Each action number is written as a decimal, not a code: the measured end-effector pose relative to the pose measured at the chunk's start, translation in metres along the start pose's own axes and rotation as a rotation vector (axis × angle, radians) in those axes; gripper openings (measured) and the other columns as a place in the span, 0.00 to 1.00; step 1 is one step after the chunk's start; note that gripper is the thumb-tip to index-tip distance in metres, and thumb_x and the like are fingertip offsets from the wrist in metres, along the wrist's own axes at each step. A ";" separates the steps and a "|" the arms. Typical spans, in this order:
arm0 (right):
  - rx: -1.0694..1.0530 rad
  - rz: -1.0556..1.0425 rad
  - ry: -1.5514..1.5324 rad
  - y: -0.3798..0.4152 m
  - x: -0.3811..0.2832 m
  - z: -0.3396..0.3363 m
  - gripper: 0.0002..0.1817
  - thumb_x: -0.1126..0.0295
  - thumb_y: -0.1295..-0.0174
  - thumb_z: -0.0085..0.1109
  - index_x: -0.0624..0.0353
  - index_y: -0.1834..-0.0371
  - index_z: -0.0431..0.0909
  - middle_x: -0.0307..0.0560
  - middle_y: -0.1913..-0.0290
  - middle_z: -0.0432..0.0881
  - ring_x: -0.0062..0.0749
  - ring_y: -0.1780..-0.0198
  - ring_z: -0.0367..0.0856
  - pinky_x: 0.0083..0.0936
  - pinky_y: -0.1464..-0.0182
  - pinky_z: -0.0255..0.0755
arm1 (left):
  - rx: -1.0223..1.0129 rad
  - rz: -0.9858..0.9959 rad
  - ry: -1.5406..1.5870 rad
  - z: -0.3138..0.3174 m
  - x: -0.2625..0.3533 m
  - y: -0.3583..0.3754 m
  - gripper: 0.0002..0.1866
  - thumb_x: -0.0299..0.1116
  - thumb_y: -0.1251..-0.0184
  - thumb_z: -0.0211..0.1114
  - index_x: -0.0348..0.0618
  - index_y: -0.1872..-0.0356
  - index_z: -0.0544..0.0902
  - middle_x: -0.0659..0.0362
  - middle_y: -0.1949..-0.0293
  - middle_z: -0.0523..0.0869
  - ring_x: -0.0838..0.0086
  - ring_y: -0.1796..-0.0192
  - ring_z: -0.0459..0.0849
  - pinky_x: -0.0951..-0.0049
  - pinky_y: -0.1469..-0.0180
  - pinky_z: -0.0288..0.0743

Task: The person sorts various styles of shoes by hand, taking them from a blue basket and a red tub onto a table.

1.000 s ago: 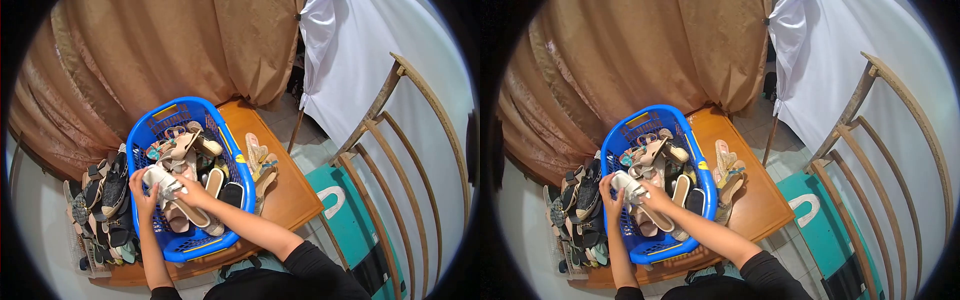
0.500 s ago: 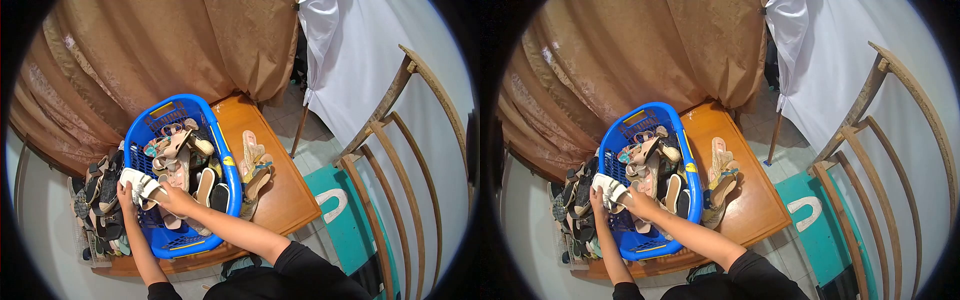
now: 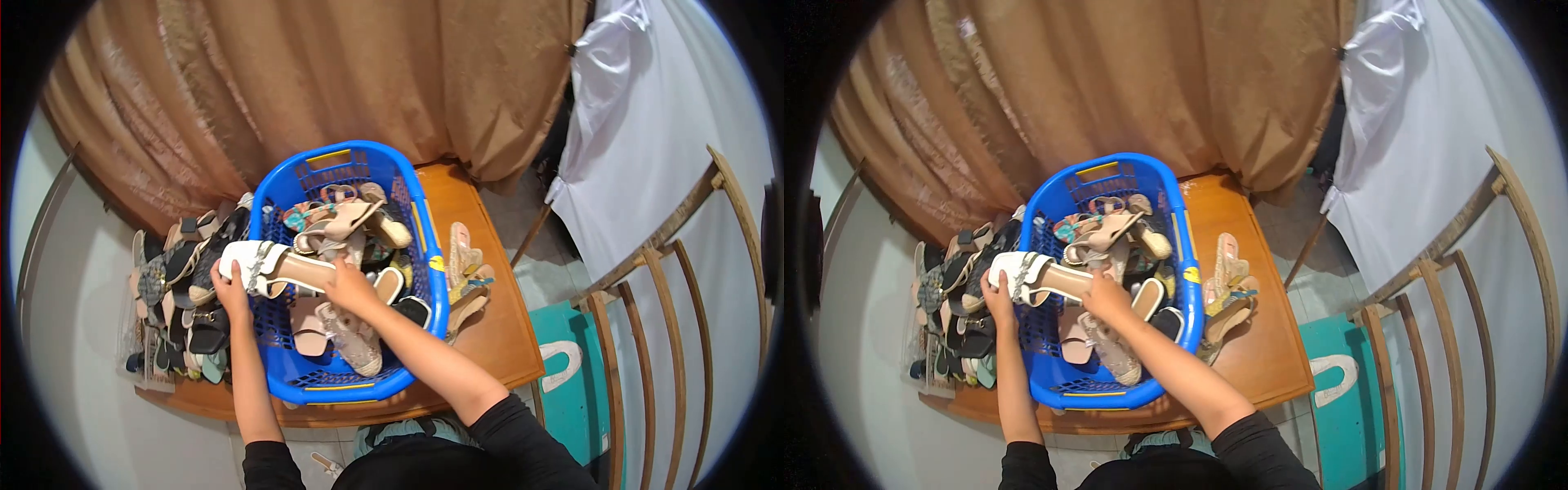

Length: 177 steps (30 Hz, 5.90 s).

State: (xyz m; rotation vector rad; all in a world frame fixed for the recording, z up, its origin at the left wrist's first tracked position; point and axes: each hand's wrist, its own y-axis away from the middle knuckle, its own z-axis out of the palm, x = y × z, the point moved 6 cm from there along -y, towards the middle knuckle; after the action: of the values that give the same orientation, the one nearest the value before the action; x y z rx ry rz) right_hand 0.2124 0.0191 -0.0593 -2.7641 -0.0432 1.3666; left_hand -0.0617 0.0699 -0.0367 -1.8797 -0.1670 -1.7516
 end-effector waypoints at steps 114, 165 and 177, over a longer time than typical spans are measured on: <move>-0.838 0.418 0.499 -0.014 0.030 -0.006 0.17 0.55 0.47 0.62 0.60 0.70 0.83 0.48 0.74 0.83 0.34 0.72 0.83 0.29 0.64 0.76 | -0.133 0.097 0.034 0.019 0.046 0.025 0.23 0.27 0.38 0.62 0.35 0.43 0.66 0.47 0.55 0.81 0.69 0.60 0.84 0.72 0.59 0.78; -0.943 0.564 1.481 0.011 0.064 0.108 0.22 0.56 0.53 0.71 0.51 0.54 0.83 0.39 0.54 0.84 0.37 0.58 0.84 0.37 0.59 0.78 | -1.397 -0.119 -0.706 0.057 -0.030 0.079 0.29 0.54 0.39 0.61 0.41 0.46 0.75 0.50 0.63 0.85 0.68 0.64 0.83 0.70 0.59 0.76; -1.316 0.125 1.153 0.007 0.029 0.067 0.28 0.48 0.51 0.67 0.52 0.50 0.80 0.44 0.51 0.82 0.32 0.52 0.81 0.35 0.53 0.75 | -1.328 0.029 -0.678 0.057 -0.019 0.075 0.26 0.52 0.37 0.59 0.42 0.48 0.76 0.48 0.61 0.84 0.62 0.61 0.84 0.68 0.56 0.75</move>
State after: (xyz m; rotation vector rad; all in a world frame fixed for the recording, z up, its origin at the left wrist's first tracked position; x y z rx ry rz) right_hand 0.1768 0.0163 -0.1227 -4.0138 -0.9903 -0.8679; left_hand 0.0196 0.0394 -0.0777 -3.2797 1.0057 -1.1010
